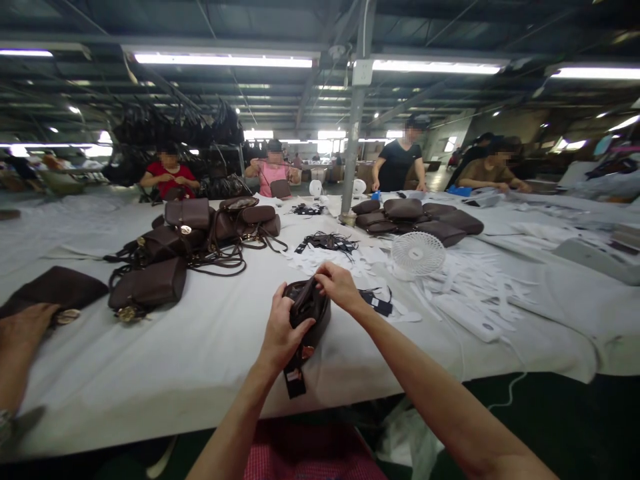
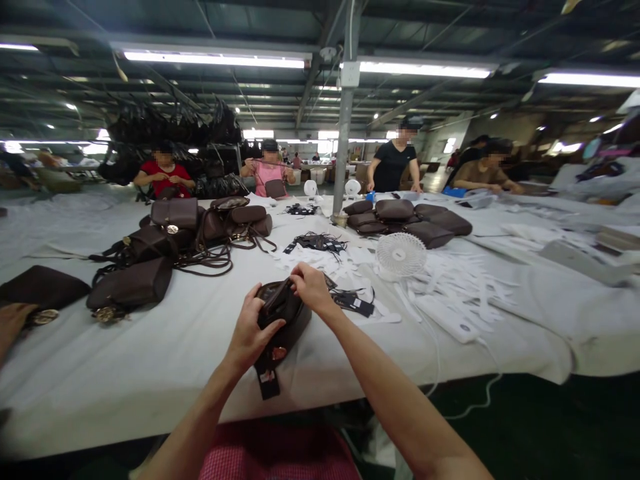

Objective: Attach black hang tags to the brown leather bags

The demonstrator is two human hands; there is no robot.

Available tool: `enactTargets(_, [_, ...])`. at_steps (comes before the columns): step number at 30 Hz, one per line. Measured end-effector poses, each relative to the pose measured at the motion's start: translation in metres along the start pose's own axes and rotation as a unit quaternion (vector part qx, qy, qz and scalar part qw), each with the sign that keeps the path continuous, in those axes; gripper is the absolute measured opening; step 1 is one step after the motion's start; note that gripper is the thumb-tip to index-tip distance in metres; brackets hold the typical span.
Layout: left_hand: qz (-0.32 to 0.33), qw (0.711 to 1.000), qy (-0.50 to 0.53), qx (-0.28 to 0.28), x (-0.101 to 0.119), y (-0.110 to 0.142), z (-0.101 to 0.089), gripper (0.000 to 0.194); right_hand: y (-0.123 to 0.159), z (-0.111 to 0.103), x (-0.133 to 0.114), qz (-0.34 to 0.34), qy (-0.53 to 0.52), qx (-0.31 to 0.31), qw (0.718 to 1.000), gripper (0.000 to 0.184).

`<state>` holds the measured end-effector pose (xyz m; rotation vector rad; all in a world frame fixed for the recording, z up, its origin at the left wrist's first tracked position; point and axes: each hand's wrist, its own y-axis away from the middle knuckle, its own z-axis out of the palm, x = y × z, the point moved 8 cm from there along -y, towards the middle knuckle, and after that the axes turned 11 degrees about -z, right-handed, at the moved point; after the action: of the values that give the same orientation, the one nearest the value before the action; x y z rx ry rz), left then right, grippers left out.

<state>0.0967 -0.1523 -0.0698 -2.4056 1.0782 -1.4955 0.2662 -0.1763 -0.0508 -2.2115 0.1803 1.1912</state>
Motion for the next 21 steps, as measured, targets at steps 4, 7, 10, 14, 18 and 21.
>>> enactTargets(4, [0.022,0.999,0.000,0.037,0.002,0.005,-0.006,0.015,0.012,0.013,-0.012,-0.015,-0.102,-0.046,0.994,0.003])
enactTargets(7, [0.044,0.999,-0.002,0.022,0.006,0.006,-0.004,0.013,0.014,0.002,-0.026,-0.074,-0.073,-0.065,0.992,0.003])
enactTargets(10, [0.063,0.998,-0.002,-0.016,0.015,0.002,0.003,0.013,0.012,-0.013,-0.025,-0.051,-0.084,-0.055,0.994,0.005])
enactTargets(14, [0.058,0.998,0.010,-0.032,0.025,-0.004,0.009,0.027,0.023,0.002,-0.022,0.006,-0.179,-0.095,0.979,0.012])
enactTargets(18, [0.066,0.994,0.064,-0.051,0.028,-0.003,0.010,0.030,0.033,0.018,-0.022,0.017,-0.210,-0.124,0.970,0.013])
enactTargets(21, [0.058,0.989,0.116,-0.074,0.016,0.002,0.014,0.060,0.030,0.008,-0.016,0.028,-0.213,-0.114,0.970,0.016])
